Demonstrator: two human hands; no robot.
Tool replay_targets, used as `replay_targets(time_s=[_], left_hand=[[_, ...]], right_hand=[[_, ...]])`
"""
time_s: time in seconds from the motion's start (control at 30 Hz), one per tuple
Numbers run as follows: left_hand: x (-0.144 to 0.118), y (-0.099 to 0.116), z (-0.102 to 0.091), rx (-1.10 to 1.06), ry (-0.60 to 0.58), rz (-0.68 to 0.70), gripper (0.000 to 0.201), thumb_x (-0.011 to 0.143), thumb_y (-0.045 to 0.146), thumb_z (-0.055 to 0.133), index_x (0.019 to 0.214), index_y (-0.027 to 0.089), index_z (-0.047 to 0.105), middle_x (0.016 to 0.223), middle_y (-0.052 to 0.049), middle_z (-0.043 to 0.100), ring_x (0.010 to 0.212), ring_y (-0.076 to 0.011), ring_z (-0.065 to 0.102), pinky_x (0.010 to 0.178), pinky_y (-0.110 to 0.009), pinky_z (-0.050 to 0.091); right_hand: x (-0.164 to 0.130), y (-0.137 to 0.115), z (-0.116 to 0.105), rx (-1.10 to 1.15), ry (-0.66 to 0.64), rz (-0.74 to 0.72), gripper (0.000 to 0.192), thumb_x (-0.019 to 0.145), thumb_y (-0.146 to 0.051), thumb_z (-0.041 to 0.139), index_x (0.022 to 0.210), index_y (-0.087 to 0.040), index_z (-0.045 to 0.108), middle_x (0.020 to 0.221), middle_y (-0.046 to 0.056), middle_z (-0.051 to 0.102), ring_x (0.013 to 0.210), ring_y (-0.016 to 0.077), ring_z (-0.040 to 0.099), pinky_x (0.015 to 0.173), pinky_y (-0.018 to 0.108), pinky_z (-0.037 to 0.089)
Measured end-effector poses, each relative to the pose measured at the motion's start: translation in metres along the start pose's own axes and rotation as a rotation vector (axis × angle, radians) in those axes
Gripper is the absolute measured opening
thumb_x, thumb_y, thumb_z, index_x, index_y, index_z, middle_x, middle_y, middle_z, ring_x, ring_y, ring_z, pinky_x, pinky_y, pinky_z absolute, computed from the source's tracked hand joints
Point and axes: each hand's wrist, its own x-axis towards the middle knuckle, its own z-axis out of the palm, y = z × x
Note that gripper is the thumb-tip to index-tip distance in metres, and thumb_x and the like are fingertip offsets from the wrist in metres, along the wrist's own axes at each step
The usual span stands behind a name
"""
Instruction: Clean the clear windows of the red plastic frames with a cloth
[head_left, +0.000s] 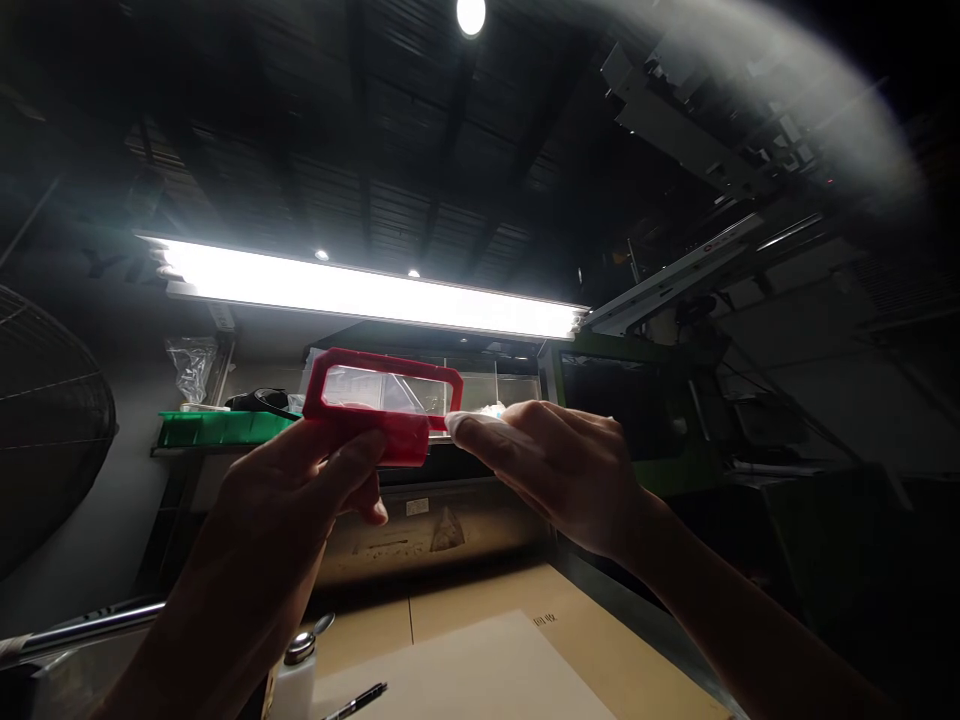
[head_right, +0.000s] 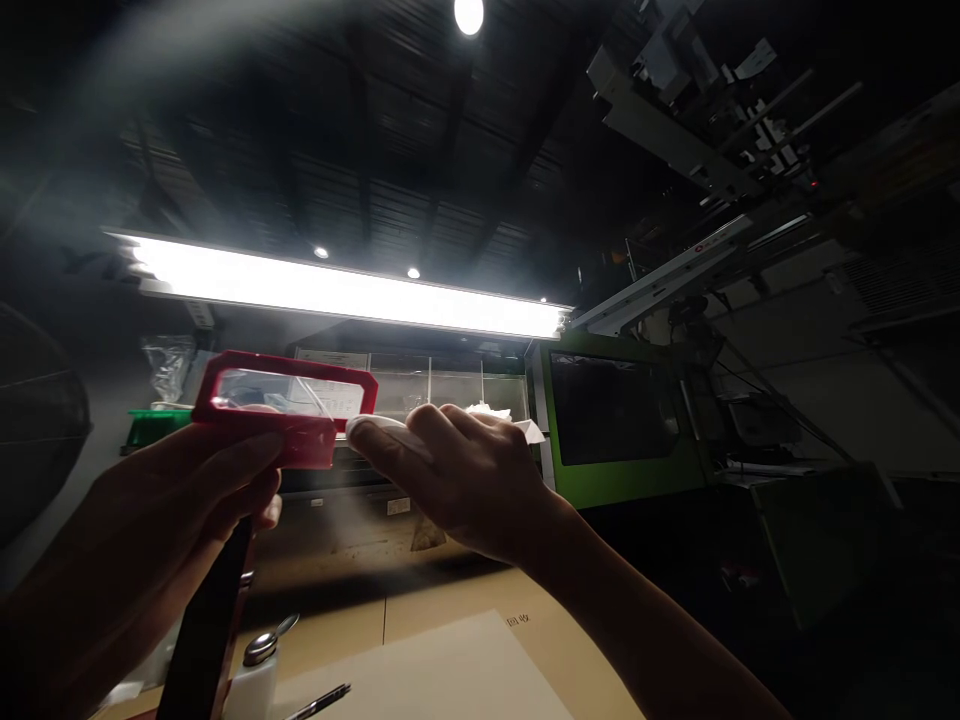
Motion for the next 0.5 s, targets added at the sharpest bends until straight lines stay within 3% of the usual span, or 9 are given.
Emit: replay_targets(time_s=[0.5], left_hand=[[-0.001, -0.001, -0.004, 0.022, -0.024, -0.013, 0.013, 0.064, 0.035, 0.072, 0.065, 0.024, 0.066, 0.048, 0.005, 0.056, 0.048, -0.0113, 0.050, 0.045, -0.021, 0.043]], right_hand=[[0.013, -0.005, 0.000, -0.040, -0.004, 0.034, 0.023, 0.089, -0.012, 0.055, 0.109, -0.022, 0.059, 0.066, -0.007, 0.052, 0.053, 0.0032, 0.042, 0.045, 0.018, 0.032]])
